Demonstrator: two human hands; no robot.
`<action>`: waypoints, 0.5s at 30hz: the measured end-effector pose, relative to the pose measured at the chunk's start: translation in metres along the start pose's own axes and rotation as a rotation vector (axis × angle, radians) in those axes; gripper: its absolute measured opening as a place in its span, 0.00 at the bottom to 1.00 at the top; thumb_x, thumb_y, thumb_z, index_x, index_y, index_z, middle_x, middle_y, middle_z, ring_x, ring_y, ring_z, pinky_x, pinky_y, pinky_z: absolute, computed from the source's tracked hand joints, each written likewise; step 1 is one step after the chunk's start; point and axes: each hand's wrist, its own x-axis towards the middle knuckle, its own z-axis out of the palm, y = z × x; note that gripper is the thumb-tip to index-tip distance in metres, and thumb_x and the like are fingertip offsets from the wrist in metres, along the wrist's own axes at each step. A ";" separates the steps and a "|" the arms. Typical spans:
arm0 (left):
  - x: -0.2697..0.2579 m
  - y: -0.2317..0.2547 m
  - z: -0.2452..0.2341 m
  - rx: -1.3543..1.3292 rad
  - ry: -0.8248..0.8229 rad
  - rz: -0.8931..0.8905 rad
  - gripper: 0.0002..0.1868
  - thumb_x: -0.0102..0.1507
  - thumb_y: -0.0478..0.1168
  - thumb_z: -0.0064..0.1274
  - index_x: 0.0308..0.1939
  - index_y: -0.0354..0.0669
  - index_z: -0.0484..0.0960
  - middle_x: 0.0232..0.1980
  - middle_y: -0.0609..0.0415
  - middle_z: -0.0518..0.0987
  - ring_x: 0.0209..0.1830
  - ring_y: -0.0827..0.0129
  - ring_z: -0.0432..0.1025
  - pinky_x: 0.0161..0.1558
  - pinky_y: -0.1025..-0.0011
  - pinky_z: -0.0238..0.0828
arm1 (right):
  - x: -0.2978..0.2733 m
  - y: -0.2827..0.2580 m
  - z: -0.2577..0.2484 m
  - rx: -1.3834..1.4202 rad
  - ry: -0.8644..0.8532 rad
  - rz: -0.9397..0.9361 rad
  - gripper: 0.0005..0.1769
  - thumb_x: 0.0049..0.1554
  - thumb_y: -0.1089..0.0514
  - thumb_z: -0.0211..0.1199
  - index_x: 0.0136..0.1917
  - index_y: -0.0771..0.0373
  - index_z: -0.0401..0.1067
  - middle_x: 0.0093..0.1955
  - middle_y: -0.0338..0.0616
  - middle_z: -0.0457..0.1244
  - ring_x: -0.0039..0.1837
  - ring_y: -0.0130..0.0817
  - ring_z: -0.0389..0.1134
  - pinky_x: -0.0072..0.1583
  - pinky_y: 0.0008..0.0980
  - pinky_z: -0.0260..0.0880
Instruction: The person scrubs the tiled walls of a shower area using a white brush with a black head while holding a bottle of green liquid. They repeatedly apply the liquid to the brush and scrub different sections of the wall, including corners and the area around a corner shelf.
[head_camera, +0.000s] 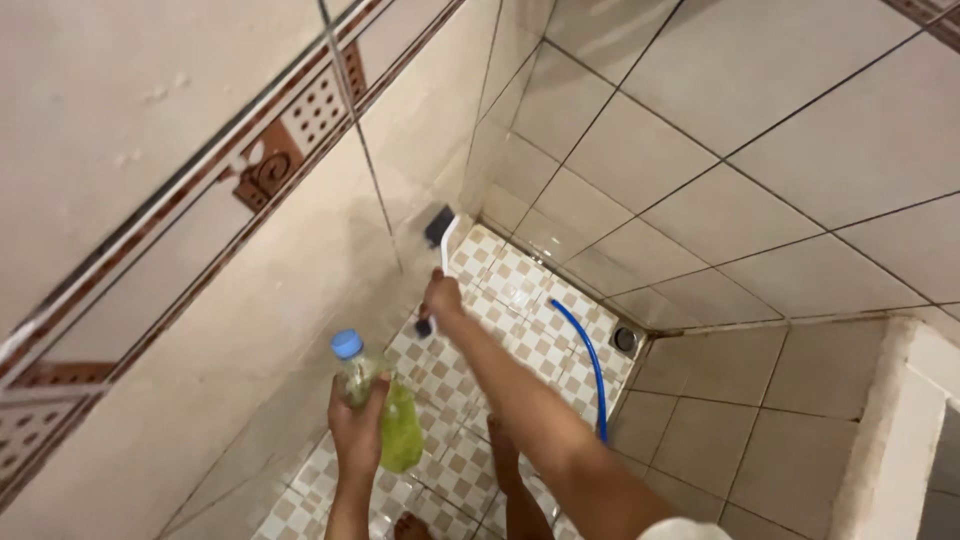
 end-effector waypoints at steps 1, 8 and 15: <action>-0.003 -0.002 -0.002 -0.009 -0.007 -0.001 0.11 0.63 0.41 0.61 0.45 0.40 0.78 0.39 0.58 0.80 0.36 0.76 0.72 0.39 0.73 0.69 | -0.003 0.005 0.000 0.087 -0.053 0.086 0.29 0.69 0.40 0.40 0.37 0.64 0.61 0.24 0.44 0.56 0.23 0.37 0.59 0.27 0.39 0.59; -0.016 -0.001 -0.014 -0.014 0.039 0.014 0.13 0.63 0.42 0.61 0.46 0.40 0.79 0.40 0.57 0.81 0.38 0.75 0.73 0.42 0.73 0.70 | -0.022 0.040 0.002 0.050 0.031 -0.205 0.24 0.67 0.41 0.40 0.41 0.61 0.58 0.24 0.45 0.57 0.23 0.40 0.61 0.28 0.44 0.62; -0.030 0.004 -0.036 0.006 0.067 0.022 0.15 0.63 0.43 0.60 0.49 0.40 0.78 0.43 0.56 0.82 0.40 0.74 0.74 0.45 0.73 0.71 | -0.064 0.062 0.023 0.327 -0.120 -0.059 0.25 0.71 0.40 0.42 0.45 0.63 0.57 0.24 0.44 0.52 0.23 0.36 0.55 0.27 0.42 0.56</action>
